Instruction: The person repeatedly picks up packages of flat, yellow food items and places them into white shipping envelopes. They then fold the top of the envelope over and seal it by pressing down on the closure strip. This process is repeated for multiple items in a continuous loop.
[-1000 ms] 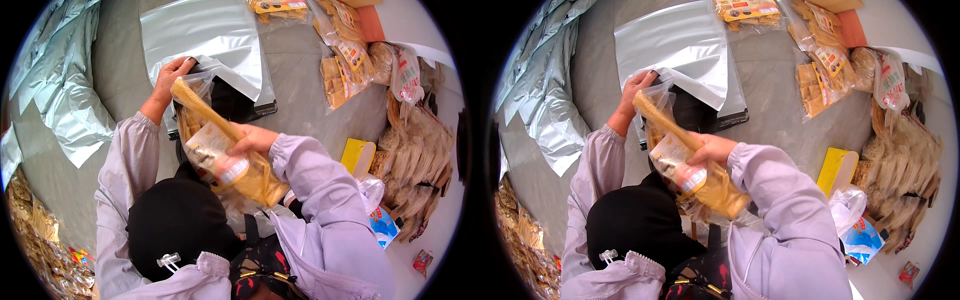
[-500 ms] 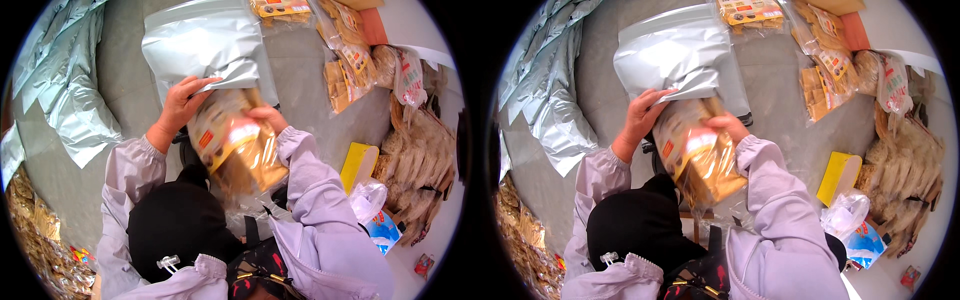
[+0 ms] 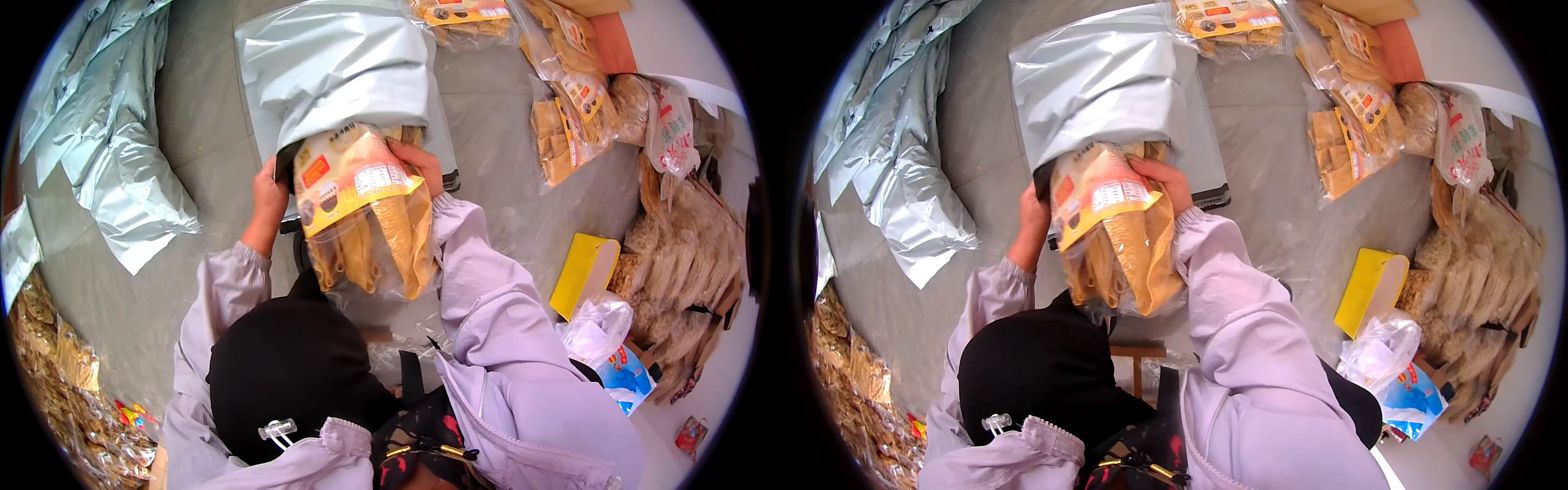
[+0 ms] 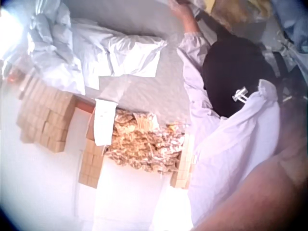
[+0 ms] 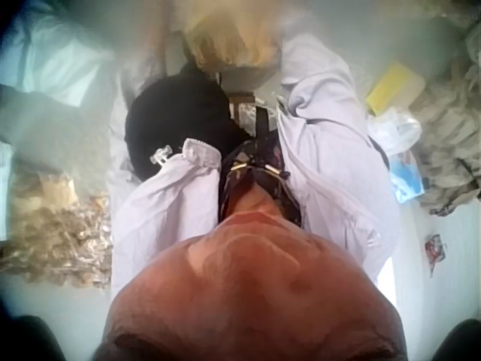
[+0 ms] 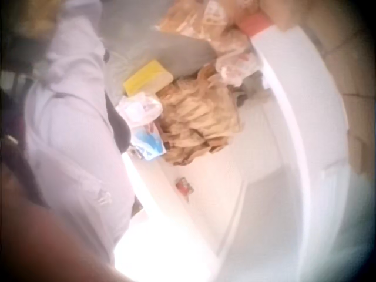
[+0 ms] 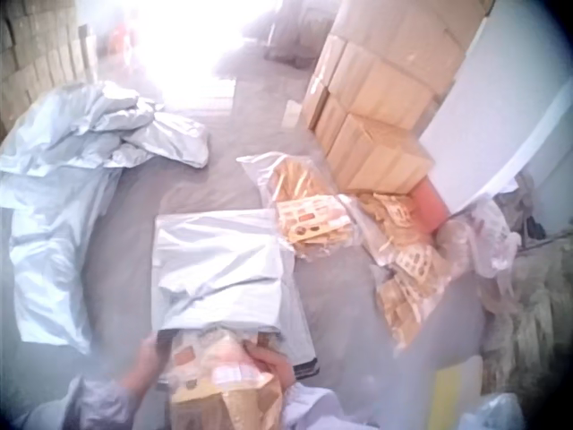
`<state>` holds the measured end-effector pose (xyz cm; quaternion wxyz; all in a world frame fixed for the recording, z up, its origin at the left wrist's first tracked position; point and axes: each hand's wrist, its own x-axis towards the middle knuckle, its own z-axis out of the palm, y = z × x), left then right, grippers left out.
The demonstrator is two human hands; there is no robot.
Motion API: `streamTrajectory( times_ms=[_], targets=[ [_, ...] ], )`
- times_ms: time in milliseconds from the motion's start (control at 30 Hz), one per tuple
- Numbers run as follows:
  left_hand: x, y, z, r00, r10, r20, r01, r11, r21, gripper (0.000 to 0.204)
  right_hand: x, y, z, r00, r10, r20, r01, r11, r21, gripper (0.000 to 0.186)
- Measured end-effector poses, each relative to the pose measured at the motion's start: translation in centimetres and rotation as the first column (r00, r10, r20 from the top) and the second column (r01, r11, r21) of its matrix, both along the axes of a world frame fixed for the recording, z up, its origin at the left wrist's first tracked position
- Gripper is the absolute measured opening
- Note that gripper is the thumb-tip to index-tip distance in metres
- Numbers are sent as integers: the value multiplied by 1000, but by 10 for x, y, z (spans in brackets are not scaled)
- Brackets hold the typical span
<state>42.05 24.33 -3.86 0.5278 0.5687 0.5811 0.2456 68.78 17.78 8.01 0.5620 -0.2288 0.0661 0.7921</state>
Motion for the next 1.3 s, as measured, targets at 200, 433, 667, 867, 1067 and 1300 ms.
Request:
streamTrajectory(
  times_ms=[200,433,667,867,1067,1300],
  targets=[
    [-22,-40,56,955,124,271,-7,917,-398,32,9,-5,-34,480,-130,868,16,990,139,28],
    [-37,-55,25,993,104,-49,-115,933,-342,42,10,-78,-71,-215,165,963,10,986,-167,33],
    [-15,-43,24,976,-81,-202,71,996,-55,31,59,-61,-106,-388,378,841,174,926,-335,32],
    [-47,-69,56,998,36,-56,-54,936,-347,20,28,-128,-74,-555,517,651,-147,710,-689,38],
    [-56,-7,190,986,-32,165,50,993,-103,26,44,-66,90,90,12,996,71,997,-19,13],
    [-15,86,380,746,157,647,-83,986,-144,20,72,63,305,75,-362,929,-38,930,365,29]
  ],
)
